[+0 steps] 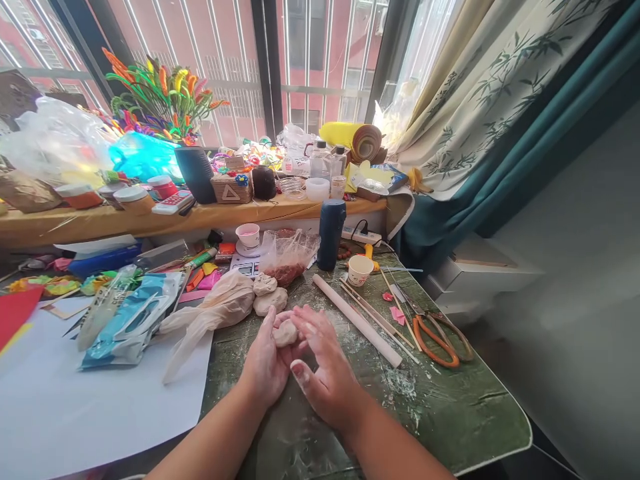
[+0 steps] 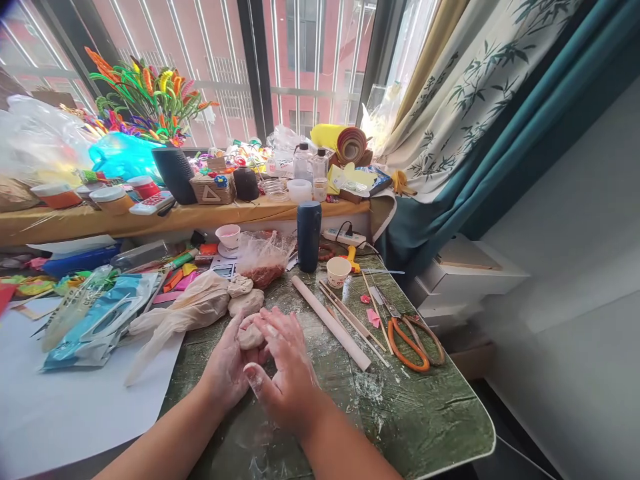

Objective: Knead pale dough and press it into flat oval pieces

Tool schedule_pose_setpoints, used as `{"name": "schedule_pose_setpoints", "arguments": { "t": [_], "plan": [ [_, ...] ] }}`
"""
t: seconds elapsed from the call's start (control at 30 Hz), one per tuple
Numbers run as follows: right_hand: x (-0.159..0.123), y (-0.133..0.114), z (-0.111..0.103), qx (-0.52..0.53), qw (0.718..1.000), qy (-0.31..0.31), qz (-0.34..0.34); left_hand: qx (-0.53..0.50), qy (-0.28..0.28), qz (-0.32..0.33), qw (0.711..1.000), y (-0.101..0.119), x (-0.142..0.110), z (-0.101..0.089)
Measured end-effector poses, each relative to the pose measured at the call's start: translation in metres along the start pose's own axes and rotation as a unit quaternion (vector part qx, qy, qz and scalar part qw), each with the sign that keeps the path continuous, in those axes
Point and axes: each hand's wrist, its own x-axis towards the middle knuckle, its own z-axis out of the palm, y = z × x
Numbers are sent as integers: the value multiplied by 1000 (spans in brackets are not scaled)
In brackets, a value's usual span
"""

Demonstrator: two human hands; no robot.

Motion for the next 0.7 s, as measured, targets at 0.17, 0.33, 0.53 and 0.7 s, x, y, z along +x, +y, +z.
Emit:
{"name": "schedule_pose_setpoints", "arguments": {
  "t": [0.17,0.33,0.53,0.7],
  "plan": [
    [-3,15,1,18,992,90,83,31,37,20,999,10,-2,-4],
    [-3,23,4,97,974,98,178,47,18,48,998,11,2,-2],
    [1,13,12,252,928,82,262,141,30,157,977,7,3,-11],
    [11,8,17,582,725,27,368,485,-69,349,799,3,-2,-18]
  ]
}}
